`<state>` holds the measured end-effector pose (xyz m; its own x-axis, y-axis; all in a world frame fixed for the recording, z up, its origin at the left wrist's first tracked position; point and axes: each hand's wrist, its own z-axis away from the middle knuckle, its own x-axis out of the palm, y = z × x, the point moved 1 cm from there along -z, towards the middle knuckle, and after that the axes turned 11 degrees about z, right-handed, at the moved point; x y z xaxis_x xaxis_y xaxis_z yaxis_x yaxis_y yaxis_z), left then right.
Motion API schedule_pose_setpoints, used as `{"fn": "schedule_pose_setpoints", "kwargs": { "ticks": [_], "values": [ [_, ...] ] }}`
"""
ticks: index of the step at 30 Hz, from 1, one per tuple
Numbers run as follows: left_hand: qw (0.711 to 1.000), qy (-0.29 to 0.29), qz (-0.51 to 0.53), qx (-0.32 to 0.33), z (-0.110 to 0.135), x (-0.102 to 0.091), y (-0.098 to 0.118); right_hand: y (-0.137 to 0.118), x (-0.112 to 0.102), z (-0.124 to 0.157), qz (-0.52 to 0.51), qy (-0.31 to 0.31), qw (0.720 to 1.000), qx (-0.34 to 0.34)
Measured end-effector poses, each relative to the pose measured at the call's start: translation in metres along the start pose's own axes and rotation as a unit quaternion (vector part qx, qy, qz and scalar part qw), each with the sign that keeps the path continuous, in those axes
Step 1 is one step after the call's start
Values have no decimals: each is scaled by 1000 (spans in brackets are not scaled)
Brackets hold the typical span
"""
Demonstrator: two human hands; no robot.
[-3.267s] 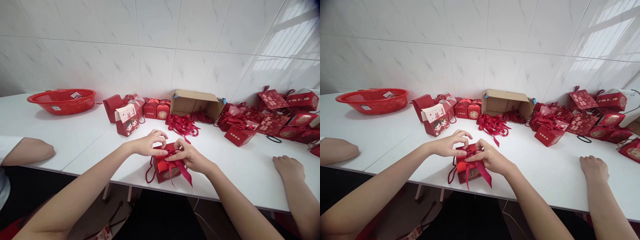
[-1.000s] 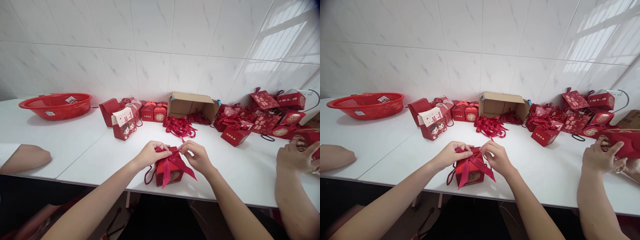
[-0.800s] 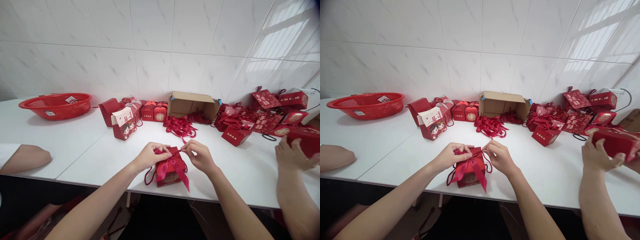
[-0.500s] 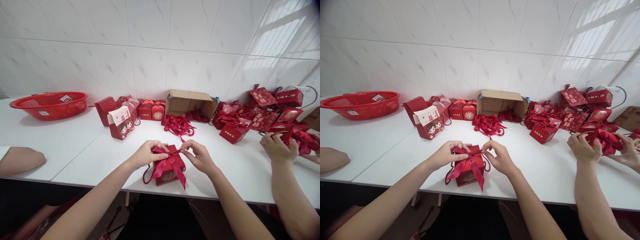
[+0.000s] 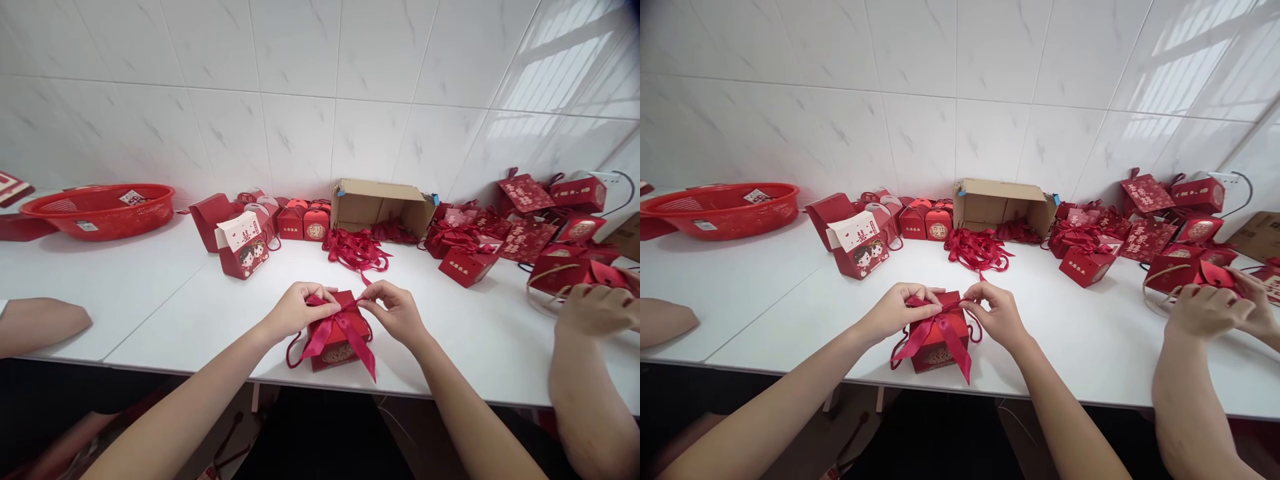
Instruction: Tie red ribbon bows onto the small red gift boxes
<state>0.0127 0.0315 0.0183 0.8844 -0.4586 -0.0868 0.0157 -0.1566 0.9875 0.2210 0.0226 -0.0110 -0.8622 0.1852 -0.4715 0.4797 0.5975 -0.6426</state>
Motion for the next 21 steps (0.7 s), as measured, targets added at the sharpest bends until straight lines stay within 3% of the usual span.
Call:
{"fn": "schedule_pose_setpoints", "kwargs": {
  "ticks": [12,19,21],
  "values": [
    [1000,4,-3,27,-3,0,-6,-1,-11,-8,32,8,997,-69],
    [999,-23,2,36,-8,-6,-5,-2,-22,-13,17,-98,995,-20],
    [999,-34,13,36,-12,-8,-3,-7,-29,-18,-1,-95,995,-15]
  ]
}}
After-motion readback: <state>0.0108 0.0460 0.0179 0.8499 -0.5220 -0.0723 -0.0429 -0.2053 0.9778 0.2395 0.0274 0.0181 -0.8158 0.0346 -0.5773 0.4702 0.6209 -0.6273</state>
